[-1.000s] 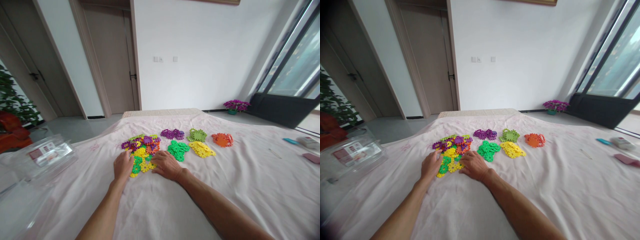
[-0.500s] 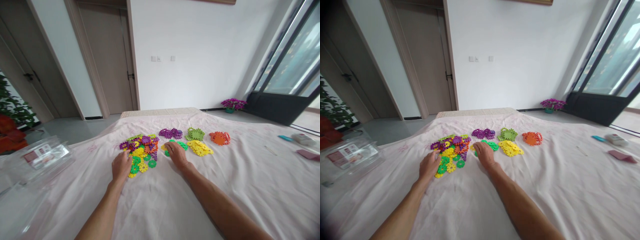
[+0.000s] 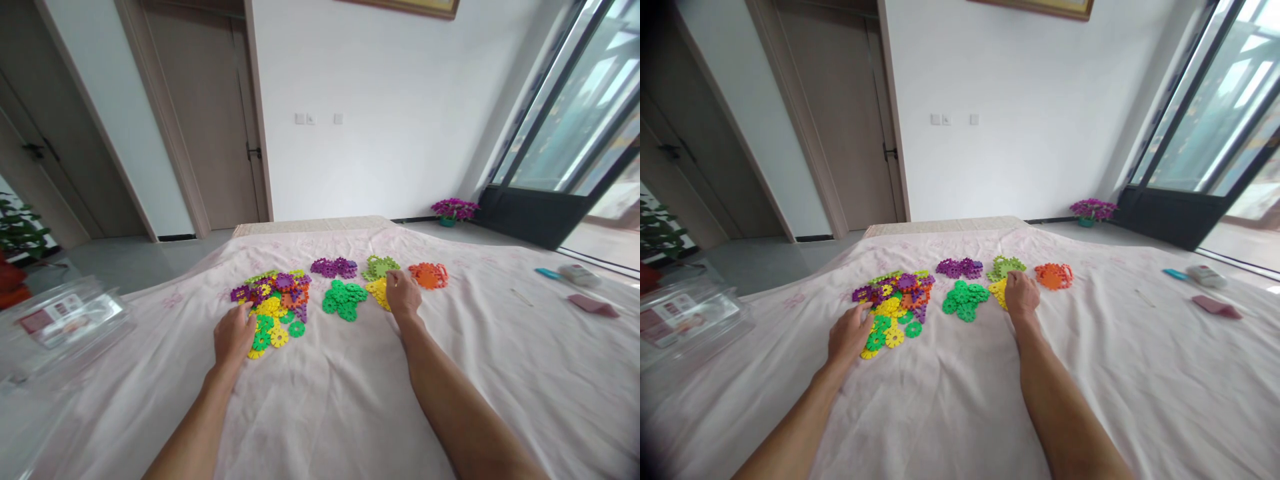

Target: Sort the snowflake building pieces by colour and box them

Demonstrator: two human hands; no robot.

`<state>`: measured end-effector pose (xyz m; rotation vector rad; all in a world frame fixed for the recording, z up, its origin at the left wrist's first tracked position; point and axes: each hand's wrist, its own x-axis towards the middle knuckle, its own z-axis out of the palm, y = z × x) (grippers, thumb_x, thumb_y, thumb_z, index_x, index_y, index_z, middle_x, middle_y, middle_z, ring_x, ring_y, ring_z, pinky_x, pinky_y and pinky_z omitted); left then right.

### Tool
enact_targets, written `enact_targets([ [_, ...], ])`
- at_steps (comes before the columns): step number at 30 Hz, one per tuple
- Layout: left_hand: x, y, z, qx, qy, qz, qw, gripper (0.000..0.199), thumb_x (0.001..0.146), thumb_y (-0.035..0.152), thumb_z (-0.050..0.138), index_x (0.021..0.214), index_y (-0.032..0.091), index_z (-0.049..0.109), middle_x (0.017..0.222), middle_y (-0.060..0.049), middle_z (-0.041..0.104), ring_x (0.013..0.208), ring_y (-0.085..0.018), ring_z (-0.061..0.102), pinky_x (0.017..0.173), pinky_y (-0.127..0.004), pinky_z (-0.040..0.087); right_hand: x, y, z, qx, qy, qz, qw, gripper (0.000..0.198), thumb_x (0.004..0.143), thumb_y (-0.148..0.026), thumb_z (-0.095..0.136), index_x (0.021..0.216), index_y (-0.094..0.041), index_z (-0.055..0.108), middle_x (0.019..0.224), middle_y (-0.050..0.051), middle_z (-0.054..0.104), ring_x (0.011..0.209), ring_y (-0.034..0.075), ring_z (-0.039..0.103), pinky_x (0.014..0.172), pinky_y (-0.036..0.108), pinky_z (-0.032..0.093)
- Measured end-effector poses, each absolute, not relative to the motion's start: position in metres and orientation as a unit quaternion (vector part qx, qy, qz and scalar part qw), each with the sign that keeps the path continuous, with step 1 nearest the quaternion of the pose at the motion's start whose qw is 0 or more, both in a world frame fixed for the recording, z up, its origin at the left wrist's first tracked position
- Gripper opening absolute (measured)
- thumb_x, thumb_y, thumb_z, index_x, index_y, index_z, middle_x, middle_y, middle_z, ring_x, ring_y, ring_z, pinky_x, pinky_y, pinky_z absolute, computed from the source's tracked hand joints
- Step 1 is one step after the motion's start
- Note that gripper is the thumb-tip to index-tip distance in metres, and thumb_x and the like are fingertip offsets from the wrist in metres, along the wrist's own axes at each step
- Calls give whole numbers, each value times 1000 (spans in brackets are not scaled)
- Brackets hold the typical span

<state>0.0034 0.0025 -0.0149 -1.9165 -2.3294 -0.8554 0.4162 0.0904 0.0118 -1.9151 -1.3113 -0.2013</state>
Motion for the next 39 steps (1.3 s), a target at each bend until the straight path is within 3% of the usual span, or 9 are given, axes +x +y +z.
enact_targets([
  [4, 3, 3, -15, -612, -743, -272, 6, 40, 92, 29, 43, 127, 20, 59, 125, -8, 67, 117, -25, 60, 101, -38, 42, 410, 90, 13, -715, -540, -116, 428, 31, 94, -31, 46, 101, -21, 74, 103, 9, 71, 99, 25, 55, 90, 36, 38],
  [8, 4, 2, -13, -611, -744, -272, 6, 39, 92, 29, 43, 127, 20, 60, 125, -8, 67, 116, -25, 60, 100, -38, 42, 369, 81, 15, -591, -670, -84, 440, 26, 96, -30, 48, 99, -20, 72, 99, 8, 71, 97, 23, 57, 89, 34, 40],
  [12, 4, 2, -12, -606, -747, -273, -3, 40, 92, 29, 43, 127, 21, 60, 124, -8, 67, 117, -26, 60, 100, -39, 42, 311, 56, 17, -432, -830, -8, 354, 24, 99, -30, 49, 98, -22, 71, 95, 6, 69, 91, 19, 59, 84, 30, 42],
  [17, 5, 2, -12, -602, -749, -276, -9, 40, 92, 28, 44, 127, 21, 60, 127, -8, 66, 118, -25, 59, 101, -38, 42, 266, 27, 15, -308, -921, 27, 237, 30, 96, -44, 55, 115, -24, 68, 103, 6, 66, 95, 19, 57, 82, 30, 41],
  [22, 6, 2, -11, -602, -750, -275, -9, 40, 92, 28, 43, 128, 21, 59, 128, -8, 66, 119, -24, 59, 102, -37, 41, 258, 23, 12, -310, -933, 3, 185, 37, 90, -56, 60, 111, -27, 70, 105, 4, 63, 94, 19, 55, 75, 29, 38],
  [27, 5, 2, -12, -606, -747, -273, -2, 40, 92, 28, 44, 127, 21, 59, 127, -8, 66, 119, -24, 59, 102, -37, 42, 254, 23, 12, -317, -934, -22, 165, 22, 96, -41, 58, 96, -24, 71, 95, 3, 62, 87, 16, 53, 71, 28, 35],
  [33, 5, 1, -12, -607, -747, -272, 1, 39, 92, 29, 44, 127, 22, 59, 126, -8, 67, 117, -24, 60, 100, -36, 42, 256, 25, 9, -337, -910, -35, 239, 31, 102, -32, 45, 83, -20, 66, 87, 3, 59, 80, 14, 51, 72, 27, 34],
  [39, 5, 2, -12, -604, -752, -265, -3, 39, 92, 29, 44, 128, 22, 59, 127, -8, 66, 118, -23, 59, 101, -36, 42, 282, 41, 15, -490, -809, -76, 316, 38, 104, -31, 40, 74, -19, 60, 80, 3, 56, 76, 15, 50, 69, 27, 30],
])
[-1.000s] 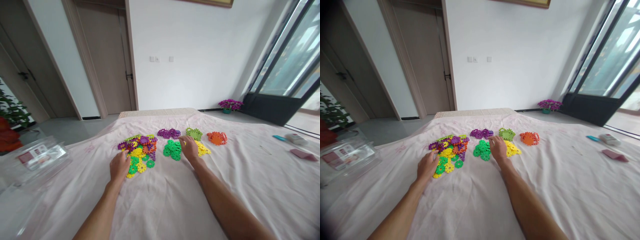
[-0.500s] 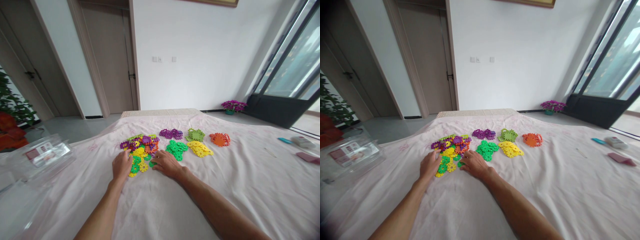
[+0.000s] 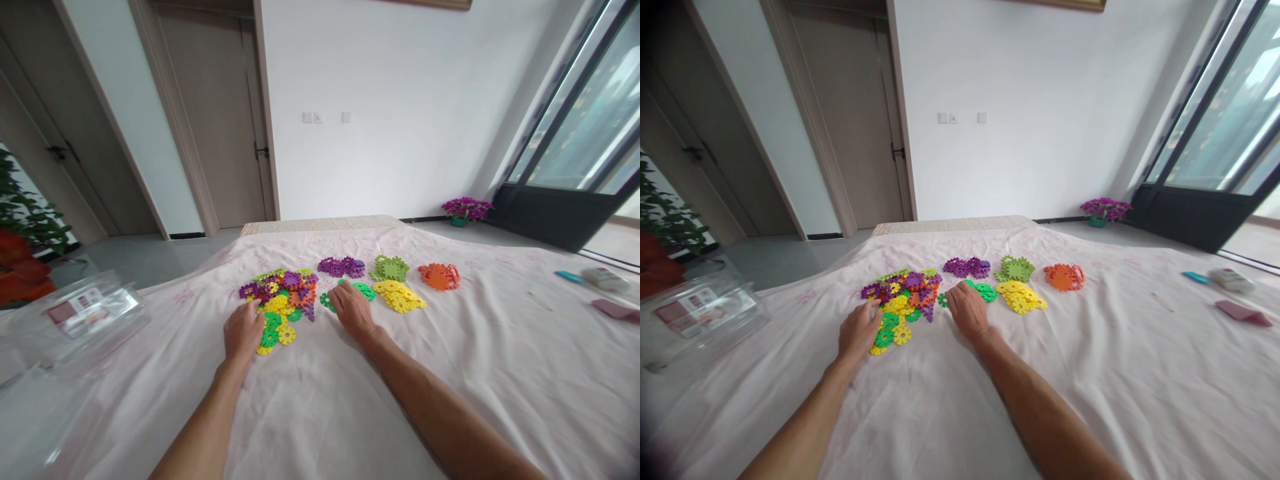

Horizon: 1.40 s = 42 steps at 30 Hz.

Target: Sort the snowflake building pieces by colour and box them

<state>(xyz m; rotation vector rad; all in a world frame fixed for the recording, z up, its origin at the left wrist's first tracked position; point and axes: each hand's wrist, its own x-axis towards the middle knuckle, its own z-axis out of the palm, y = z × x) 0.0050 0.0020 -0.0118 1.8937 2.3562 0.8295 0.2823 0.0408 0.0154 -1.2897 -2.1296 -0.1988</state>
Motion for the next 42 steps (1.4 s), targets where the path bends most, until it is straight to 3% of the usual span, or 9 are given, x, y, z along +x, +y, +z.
enact_targets([
  [5, 5, 2, -12, 607, 748, 269, 3, 39, 93, 29, 43, 128, 22, 59, 127, -8, 66, 118, -24, 59, 101, -37, 41, 313, 58, 12, -580, -745, -105, 311, 39, 103, -34, 41, 74, -20, 63, 81, 4, 59, 78, 17, 52, 68, 29, 30],
  [9, 5, 2, -12, 607, 747, 271, 7, 39, 93, 29, 44, 128, 21, 58, 127, -8, 66, 118, -24, 58, 102, -37, 41, 325, 64, 10, -601, -713, -123, 340, 33, 102, -33, 42, 88, -24, 71, 89, 6, 63, 84, 20, 53, 74, 31, 34],
  [13, 5, 2, -11, 603, 750, 271, 10, 39, 93, 29, 44, 128, 21, 59, 127, -8, 66, 118, -24, 58, 102, -37, 41, 315, 55, 16, -536, -755, -114, 360, 27, 101, -32, 46, 102, -25, 72, 98, 8, 64, 93, 22, 52, 82, 34, 37],
  [18, 6, 1, -10, 609, 745, 273, 4, 39, 93, 28, 44, 127, 20, 59, 127, -8, 66, 118, -24, 59, 102, -36, 41, 280, 30, 23, -393, -871, -46, 290, 23, 98, -29, 52, 110, -27, 70, 121, 7, 62, 108, 23, 51, 90, 37, 38],
  [27, 5, 2, -13, 603, 749, 274, 4, 39, 92, 28, 45, 128, 22, 58, 127, -7, 66, 118, -23, 59, 102, -37, 41, 247, 15, 16, -326, -921, -17, 211, 33, 93, -36, 60, 125, -30, 64, 152, 2, 42, 138, 27, 30, 112, 45, 29],
  [35, 6, 2, -12, 603, 750, 270, 2, 38, 92, 28, 45, 127, 22, 59, 126, -8, 67, 117, -23, 60, 101, -35, 42, 249, 16, 19, -305, -925, -11, 227, 20, 93, -33, 58, 107, -28, 72, 140, 2, 55, 133, 26, 37, 113, 45, 29],
  [39, 7, 1, -10, 601, 752, 272, 5, 38, 92, 28, 45, 127, 22, 59, 127, -8, 66, 118, -23, 59, 101, -36, 41, 249, 18, 16, -313, -923, -6, 223, 32, 90, -45, 63, 118, -29, 69, 139, 5, 56, 134, 27, 37, 111, 46, 30],
  [42, 7, 0, -9, 602, 751, 271, 7, 39, 92, 28, 45, 128, 22, 59, 127, -8, 66, 117, -24, 59, 101, -37, 41, 248, 20, 14, -318, -921, 3, 224, 32, 90, -49, 64, 114, -28, 70, 132, 4, 61, 132, 26, 39, 110, 44, 32],
])
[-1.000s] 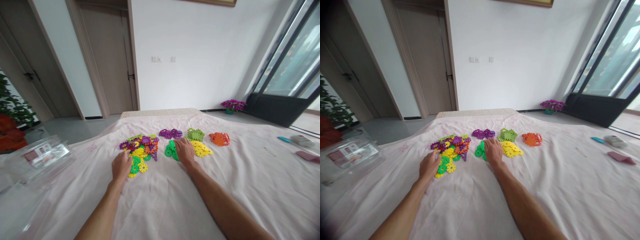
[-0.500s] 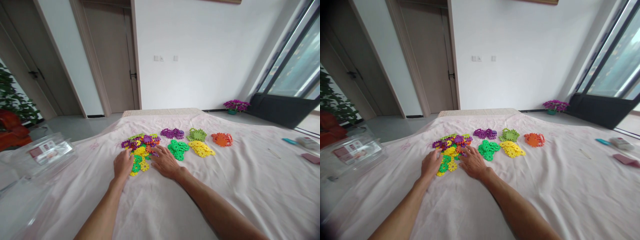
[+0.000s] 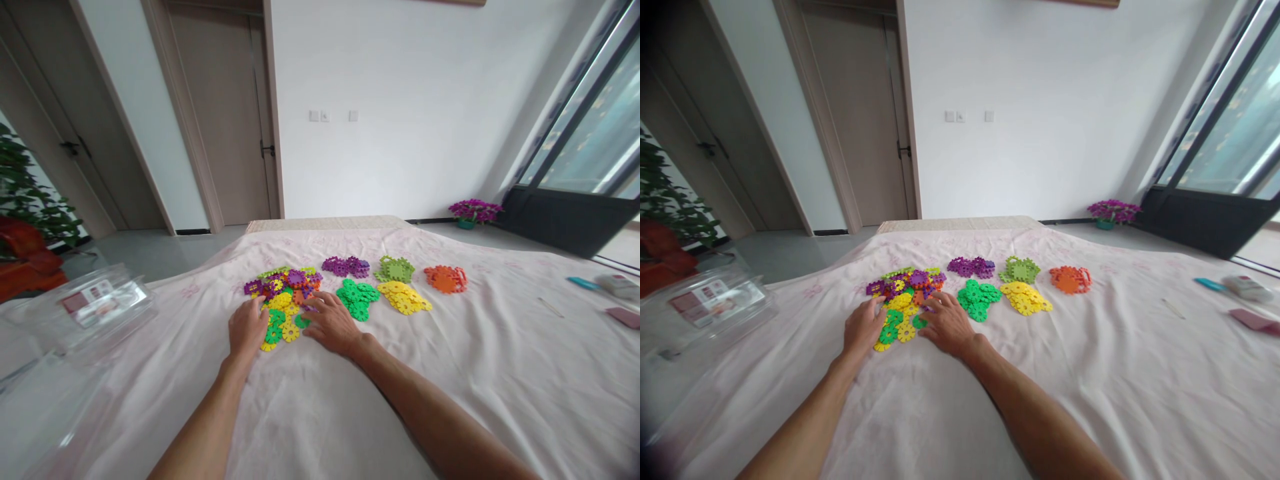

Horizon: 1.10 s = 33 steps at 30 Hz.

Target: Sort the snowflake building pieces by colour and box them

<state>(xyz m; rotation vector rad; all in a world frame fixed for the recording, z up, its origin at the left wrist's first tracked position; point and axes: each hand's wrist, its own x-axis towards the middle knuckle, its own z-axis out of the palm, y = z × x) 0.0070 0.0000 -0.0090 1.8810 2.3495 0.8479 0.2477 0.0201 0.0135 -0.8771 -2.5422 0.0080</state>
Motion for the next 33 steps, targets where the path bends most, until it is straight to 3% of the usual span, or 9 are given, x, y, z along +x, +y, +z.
enact_targets([
  [3, 7, 0, -9, 603, 750, 270, 6, 39, 92, 28, 44, 128, 21, 59, 126, -8, 66, 117, -24, 60, 101, -37, 42, 247, 21, 14, -298, -926, 13, 233, 28, 89, -49, 64, 104, -26, 71, 122, 4, 66, 126, 24, 45, 108, 41, 33],
  [8, 6, 1, -10, 603, 751, 270, 4, 39, 92, 28, 45, 127, 22, 59, 126, -7, 66, 118, -22, 59, 101, -35, 41, 249, 21, 14, -298, -925, -9, 238, 36, 87, -52, 67, 112, -26, 69, 122, 5, 66, 125, 26, 45, 108, 42, 33],
  [11, 5, 1, -11, 605, 749, 270, 0, 39, 92, 28, 45, 127, 22, 59, 126, -7, 67, 117, -22, 60, 101, -34, 42, 247, 21, 12, -285, -933, -23, 219, 26, 91, -46, 63, 103, -24, 71, 112, 6, 68, 121, 24, 47, 106, 40, 33],
  [17, 6, 1, -10, 603, 752, 266, 1, 39, 92, 28, 45, 128, 22, 59, 125, -8, 67, 117, -23, 60, 101, -35, 42, 247, 27, 6, -331, -910, -11, 250, 30, 102, -35, 44, 91, -20, 68, 96, 6, 67, 96, 19, 55, 87, 32, 40],
  [27, 6, 1, -10, 608, 747, 268, -4, 39, 92, 28, 44, 127, 21, 60, 125, -8, 67, 116, -23, 60, 100, -35, 42, 298, 57, 9, -537, -762, -62, 356, 34, 102, -34, 43, 83, -21, 67, 91, 6, 66, 91, 20, 54, 87, 32, 37],
  [33, 6, 0, -10, 608, 746, 272, -5, 39, 92, 28, 44, 127, 20, 60, 125, -9, 67, 115, -24, 60, 99, -37, 43, 321, 67, 4, -610, -691, -86, 378, 29, 100, -33, 47, 92, -24, 73, 107, 5, 68, 99, 22, 54, 87, 34, 38],
])
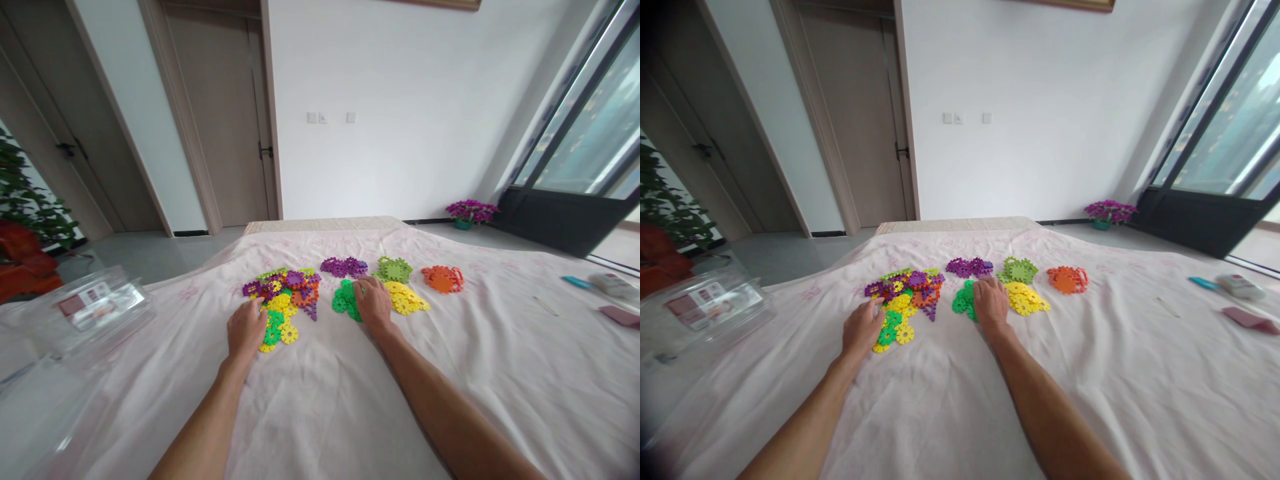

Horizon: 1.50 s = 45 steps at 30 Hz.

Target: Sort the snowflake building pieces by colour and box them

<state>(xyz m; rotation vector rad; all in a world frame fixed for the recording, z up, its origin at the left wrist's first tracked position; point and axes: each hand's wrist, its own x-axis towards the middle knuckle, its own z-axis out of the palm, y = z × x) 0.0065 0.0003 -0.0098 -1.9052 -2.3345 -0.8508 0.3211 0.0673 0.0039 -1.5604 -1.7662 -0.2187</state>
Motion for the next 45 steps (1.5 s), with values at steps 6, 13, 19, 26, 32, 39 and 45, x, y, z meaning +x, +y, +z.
enact_targets([
  [6, 7, 1, -9, -604, -749, -272, 0, 38, 92, 27, 45, 127, 20, 60, 126, -8, 67, 116, -24, 60, 100, -37, 42, 307, 57, 9, -519, -760, -78, 385, 23, 98, -27, 51, 106, -24, 72, 120, 7, 64, 110, 24, 53, 96, 38, 40],
  [13, 6, 1, -12, -604, -746, -280, 4, 38, 92, 26, 45, 126, 21, 60, 126, -8, 67, 117, -23, 60, 101, -37, 42, 260, 20, 22, -301, -917, 2, 260, 28, 96, -29, 56, 122, -28, 66, 132, 7, 59, 116, 23, 52, 96, 39, 41],
  [19, 6, 2, -12, -603, -748, -278, -3, 39, 92, 26, 45, 127, 21, 60, 126, -8, 66, 118, -24, 59, 101, -37, 42, 243, 6, 17, -252, -950, 10, 185, 43, 95, -48, 55, 135, -30, 58, 146, 6, 49, 133, 29, 38, 107, 46, 34],
  [26, 7, 1, -11, -600, -750, -278, -5, 39, 92, 27, 44, 128, 21, 59, 126, -8, 66, 118, -24, 59, 102, -38, 41, 244, 8, 17, -218, -953, 28, 211, 34, 93, -52, 57, 112, -26, 70, 131, 5, 62, 131, 26, 42, 108, 44, 33],
  [32, 5, 2, -12, -607, -748, -268, 3, 39, 92, 27, 44, 127, 20, 59, 125, -9, 67, 116, -24, 60, 100, -37, 42, 239, 11, 13, -237, -946, 18, 221, 26, 102, -33, 46, 95, -20, 68, 96, 7, 68, 95, 18, 56, 86, 32, 41],
  [39, 6, 2, -12, -609, -748, -264, 6, 39, 92, 29, 42, 127, 21, 59, 126, -8, 66, 117, -25, 60, 100, -38, 42, 265, 33, 12, -403, -866, -26, 295, 31, 103, -29, 41, 85, -19, 64, 85, 4, 63, 81, 16, 54, 74, 27, 35],
  [45, 6, 0, -9, -609, -749, -262, 1, 40, 92, 28, 42, 127, 20, 59, 124, -9, 67, 117, -24, 60, 100, -37, 42, 325, 66, 22, -607, -721, -71, 326, 34, 101, -32, 41, 80, -20, 65, 83, 3, 64, 78, 15, 54, 65, 27, 28],
])
